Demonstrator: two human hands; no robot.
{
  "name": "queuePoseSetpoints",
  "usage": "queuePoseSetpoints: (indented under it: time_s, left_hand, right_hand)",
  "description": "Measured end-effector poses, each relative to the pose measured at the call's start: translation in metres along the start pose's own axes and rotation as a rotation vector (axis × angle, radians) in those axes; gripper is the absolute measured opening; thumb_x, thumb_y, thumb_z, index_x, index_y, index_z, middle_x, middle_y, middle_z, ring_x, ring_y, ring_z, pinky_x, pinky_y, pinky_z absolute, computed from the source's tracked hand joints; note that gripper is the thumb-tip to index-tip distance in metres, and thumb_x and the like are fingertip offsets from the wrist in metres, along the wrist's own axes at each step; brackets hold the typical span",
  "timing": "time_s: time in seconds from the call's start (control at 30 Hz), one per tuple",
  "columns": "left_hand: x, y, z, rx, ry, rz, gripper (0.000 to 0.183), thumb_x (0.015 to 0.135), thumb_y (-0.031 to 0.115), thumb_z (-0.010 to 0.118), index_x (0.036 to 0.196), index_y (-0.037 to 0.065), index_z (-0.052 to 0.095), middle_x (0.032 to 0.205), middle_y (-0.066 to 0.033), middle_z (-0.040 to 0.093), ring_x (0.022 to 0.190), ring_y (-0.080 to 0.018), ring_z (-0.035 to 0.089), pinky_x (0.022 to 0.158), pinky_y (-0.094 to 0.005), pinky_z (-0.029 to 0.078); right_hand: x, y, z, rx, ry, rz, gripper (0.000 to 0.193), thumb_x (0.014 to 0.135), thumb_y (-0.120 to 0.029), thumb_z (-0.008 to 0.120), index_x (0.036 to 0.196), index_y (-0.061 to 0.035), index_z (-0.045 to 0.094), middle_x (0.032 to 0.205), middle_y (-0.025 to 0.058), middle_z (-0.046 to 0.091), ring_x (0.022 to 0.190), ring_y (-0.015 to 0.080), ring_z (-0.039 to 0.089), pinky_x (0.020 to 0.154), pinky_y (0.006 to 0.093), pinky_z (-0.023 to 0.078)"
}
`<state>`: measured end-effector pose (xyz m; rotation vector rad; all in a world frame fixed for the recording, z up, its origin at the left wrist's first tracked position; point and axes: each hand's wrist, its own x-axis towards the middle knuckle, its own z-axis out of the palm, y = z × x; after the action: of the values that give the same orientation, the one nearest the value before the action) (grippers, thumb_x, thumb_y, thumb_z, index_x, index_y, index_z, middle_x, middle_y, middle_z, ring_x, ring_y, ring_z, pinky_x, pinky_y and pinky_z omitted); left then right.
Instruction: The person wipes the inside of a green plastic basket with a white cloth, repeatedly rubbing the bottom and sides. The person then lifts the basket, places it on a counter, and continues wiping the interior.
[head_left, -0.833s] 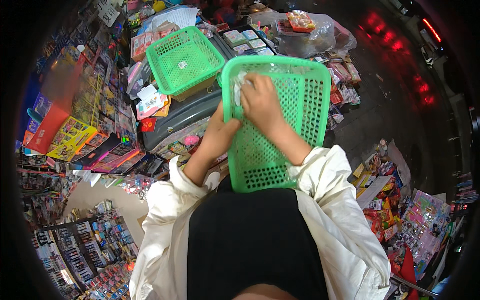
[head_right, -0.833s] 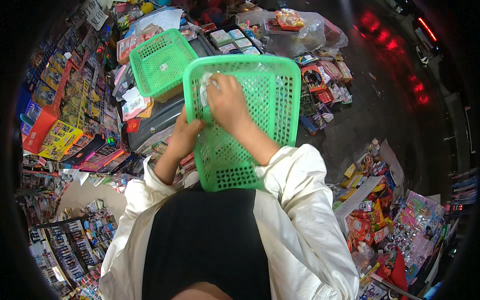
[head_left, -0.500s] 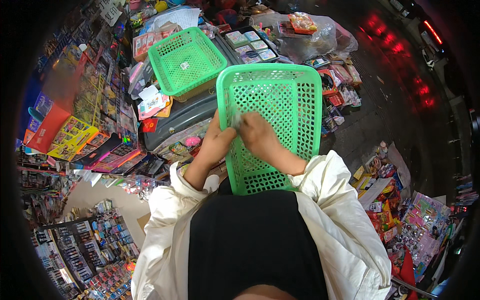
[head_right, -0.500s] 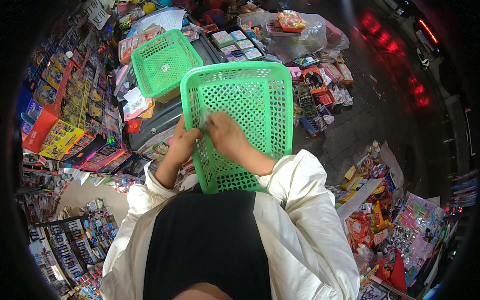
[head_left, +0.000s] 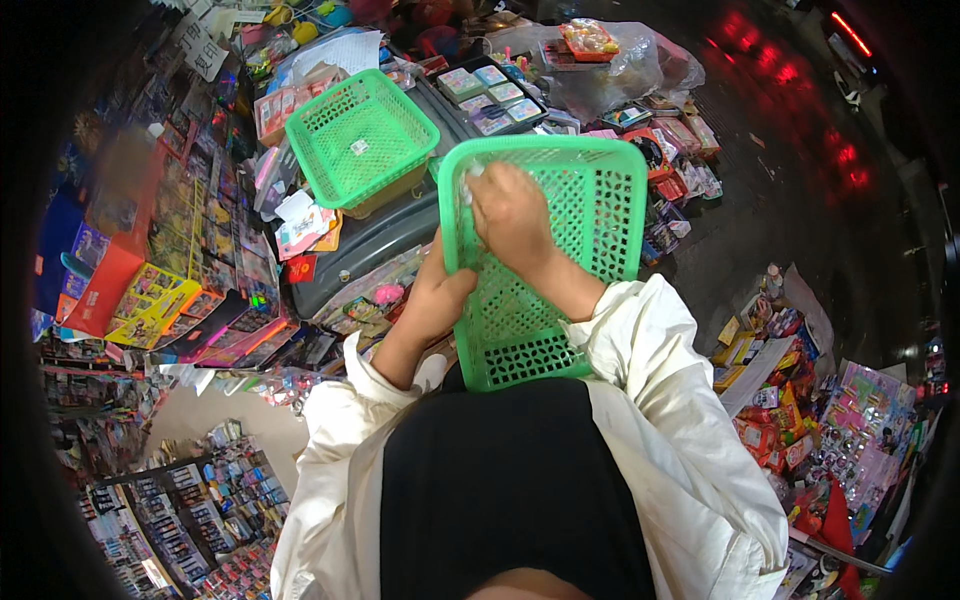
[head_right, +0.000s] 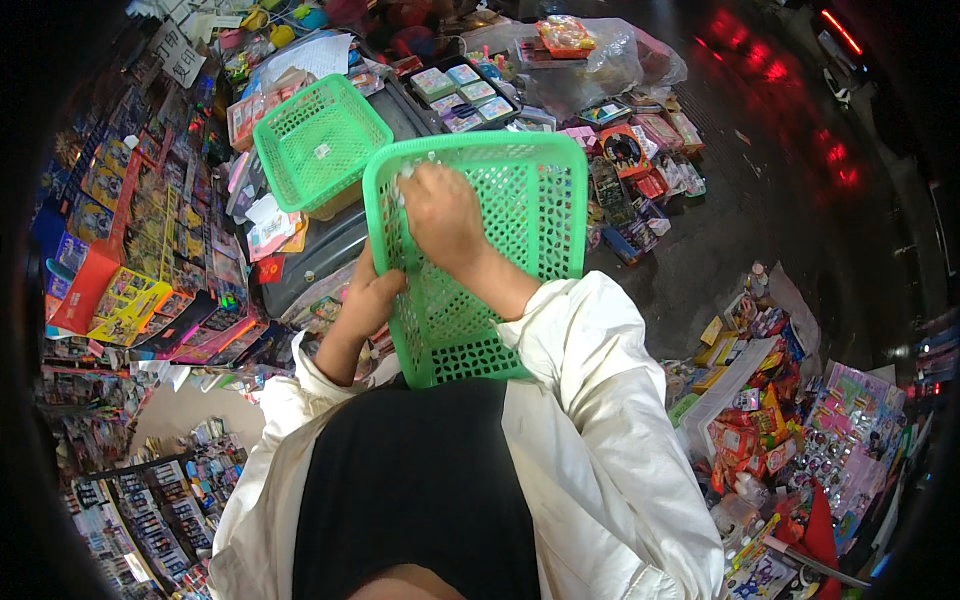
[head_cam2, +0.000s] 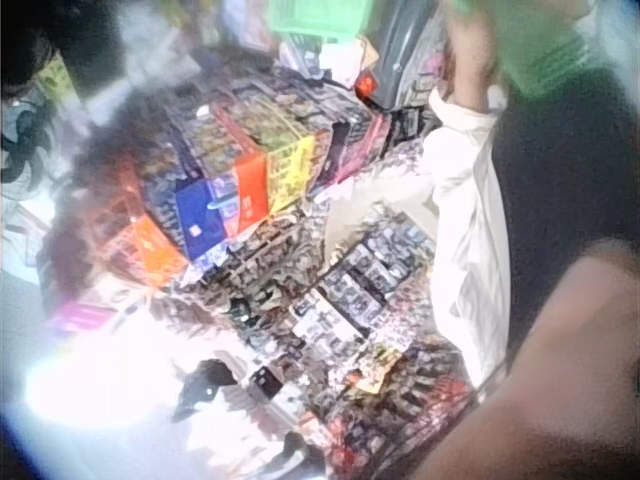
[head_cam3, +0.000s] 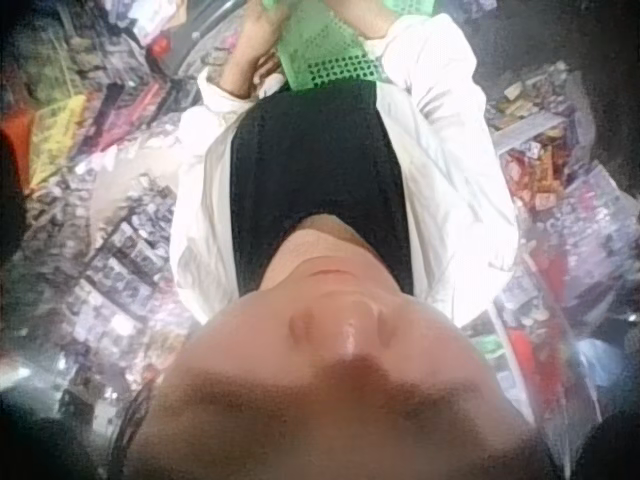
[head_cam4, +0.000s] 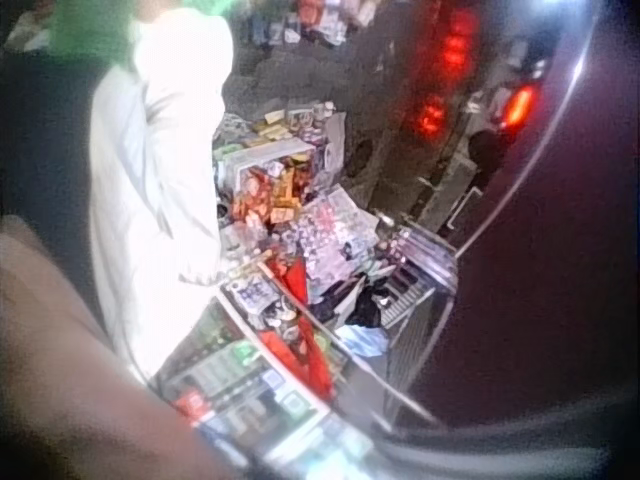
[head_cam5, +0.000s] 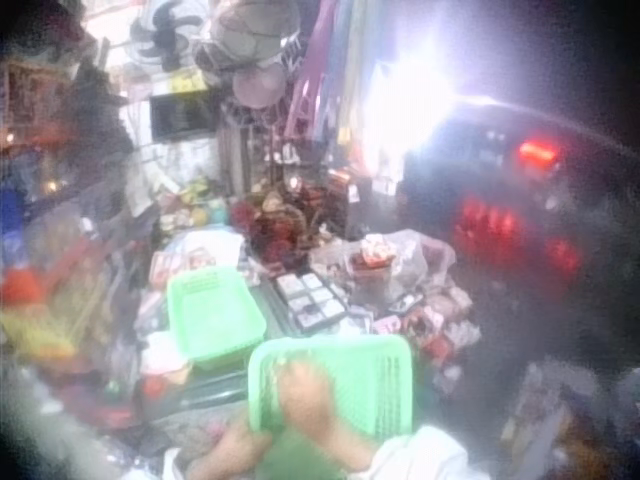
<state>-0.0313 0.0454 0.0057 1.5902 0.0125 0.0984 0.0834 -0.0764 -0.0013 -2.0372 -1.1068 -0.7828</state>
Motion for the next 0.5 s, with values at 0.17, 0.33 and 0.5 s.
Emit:
queuePoseSetpoints:
  time_s: [0.17,0.33,0.5]
  left_hand:
    - [0.001,-0.001,-0.007,-0.04,0.038,-0.048,0.072,0.073,-0.001,0.046,0.144,-0.003,0.034,0.131,-0.0144,0.049,0.124,-0.0237,0.044,0.109,-0.0342,0.031]
    - [0.001,0.0,-0.002,-0.003,-0.04,0.02,0.07,0.074,-0.001,0.045,0.143,-0.004,0.034,0.13,-0.0133,0.05,0.122,-0.0227,0.045,0.107,-0.0335,0.033]
    - [-0.004,0.003,0.001,-0.062,-0.015,-0.005,0.069,0.075,-0.001,0.044,0.143,-0.003,0.035,0.127,-0.0103,0.05,0.117,-0.0201,0.047,0.102,-0.0315,0.037]
  right_hand:
    - [-0.04,-0.013,-0.005,0.033,-0.157,-0.138,0.019,0.081,-0.006,0.053,0.098,-0.0014,0.061,0.083,0.0122,0.055,0.077,0.032,0.055,0.063,0.0413,0.044]
    - [-0.012,-0.001,-0.001,0.04,0.022,0.13,0.017,0.081,-0.01,0.058,0.096,-0.0016,0.061,0.083,0.0112,0.055,0.076,0.032,0.056,0.063,0.0447,0.045]
    - [-0.027,-0.027,-0.019,-0.056,-0.112,-0.007,0.008,0.085,-0.013,0.058,0.086,-0.0059,0.06,0.083,0.0112,0.054,0.074,0.0309,0.056,0.062,0.0433,0.045]
